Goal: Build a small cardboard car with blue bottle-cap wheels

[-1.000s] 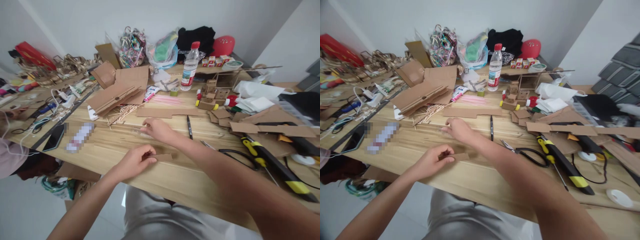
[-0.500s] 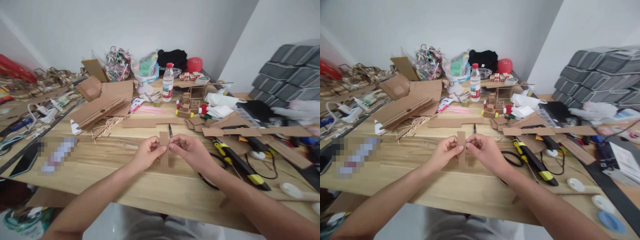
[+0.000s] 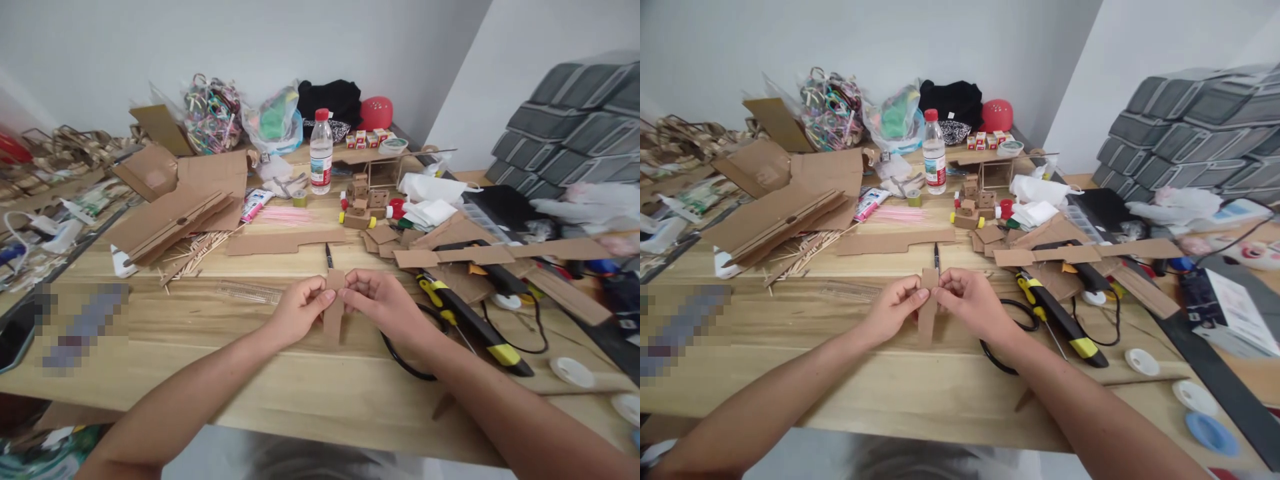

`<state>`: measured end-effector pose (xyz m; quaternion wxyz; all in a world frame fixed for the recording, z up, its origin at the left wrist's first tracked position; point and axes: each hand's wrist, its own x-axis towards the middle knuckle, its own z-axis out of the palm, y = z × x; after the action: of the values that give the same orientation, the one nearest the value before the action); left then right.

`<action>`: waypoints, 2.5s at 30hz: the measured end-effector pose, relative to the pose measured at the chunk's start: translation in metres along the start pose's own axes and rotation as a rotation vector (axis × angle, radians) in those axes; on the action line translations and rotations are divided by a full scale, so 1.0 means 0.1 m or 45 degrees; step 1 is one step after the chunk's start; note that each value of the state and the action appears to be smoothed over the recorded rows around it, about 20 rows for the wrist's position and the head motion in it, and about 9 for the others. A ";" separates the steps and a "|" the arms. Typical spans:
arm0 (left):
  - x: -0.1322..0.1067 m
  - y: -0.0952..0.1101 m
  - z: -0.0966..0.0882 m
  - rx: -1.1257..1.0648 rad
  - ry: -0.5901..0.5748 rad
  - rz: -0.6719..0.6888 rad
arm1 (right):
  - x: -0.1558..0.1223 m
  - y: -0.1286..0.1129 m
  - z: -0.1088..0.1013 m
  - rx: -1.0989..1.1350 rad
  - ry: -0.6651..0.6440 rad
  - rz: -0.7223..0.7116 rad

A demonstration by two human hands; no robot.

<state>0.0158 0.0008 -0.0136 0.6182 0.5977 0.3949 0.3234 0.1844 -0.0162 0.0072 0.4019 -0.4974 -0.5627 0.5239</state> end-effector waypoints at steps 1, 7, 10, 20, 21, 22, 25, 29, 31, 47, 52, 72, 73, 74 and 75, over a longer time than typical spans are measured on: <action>-0.01 -0.01 -0.01 -0.004 -0.002 -0.008 | 0.01 0.02 0.00 0.014 -0.015 0.018; -0.05 -0.07 -0.07 0.028 -0.011 -0.033 | 0.03 0.08 0.06 -0.009 -0.075 0.046; -0.06 -0.09 -0.08 0.090 -0.032 -0.035 | 0.02 0.05 0.03 -0.099 -0.123 0.043; -0.10 -0.01 -0.16 0.556 -0.213 -0.066 | 0.03 -0.05 -0.59 -0.741 0.303 -0.171; -0.10 -0.01 -0.15 0.532 -0.195 -0.055 | 0.02 -0.06 -0.58 -0.689 0.228 -0.134; -0.10 -0.02 -0.13 0.475 -0.167 -0.043 | 0.00 -0.06 -0.54 -0.605 0.122 -0.085; -0.10 -0.02 -0.09 0.233 -0.085 -0.020 | -0.06 -0.05 -0.33 -0.315 -0.180 0.028; -0.10 -0.02 -0.07 0.109 -0.031 -0.016 | -0.11 0.00 -0.03 -0.170 -0.098 -0.042; -0.11 -0.01 -0.07 0.098 -0.005 -0.023 | -0.11 0.04 0.05 -0.151 -0.028 -0.085; -0.12 -0.02 0.01 -0.338 0.072 -0.236 | -0.13 0.14 0.10 -0.280 0.119 -0.352; -0.11 -0.01 0.02 -0.362 0.082 -0.249 | -0.10 0.16 0.10 -0.188 0.079 -0.332; -0.06 -0.10 -0.10 0.047 -0.008 0.018 | -0.04 0.17 0.01 -0.141 -0.050 -0.038; -0.06 -0.11 -0.10 0.069 -0.021 0.029 | -0.03 0.17 -0.01 -0.119 -0.095 0.008; -0.06 -0.12 -0.11 0.083 -0.038 0.035 | -0.03 0.17 -0.03 -0.097 -0.143 0.048; -0.06 -0.12 -0.11 0.090 -0.054 0.037 | -0.02 0.16 -0.04 -0.081 -0.189 0.077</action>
<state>0.0022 0.0002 -0.0250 0.6001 0.6316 0.3840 0.3056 0.1913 -0.0182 -0.0082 0.3272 -0.4863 -0.5921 0.5530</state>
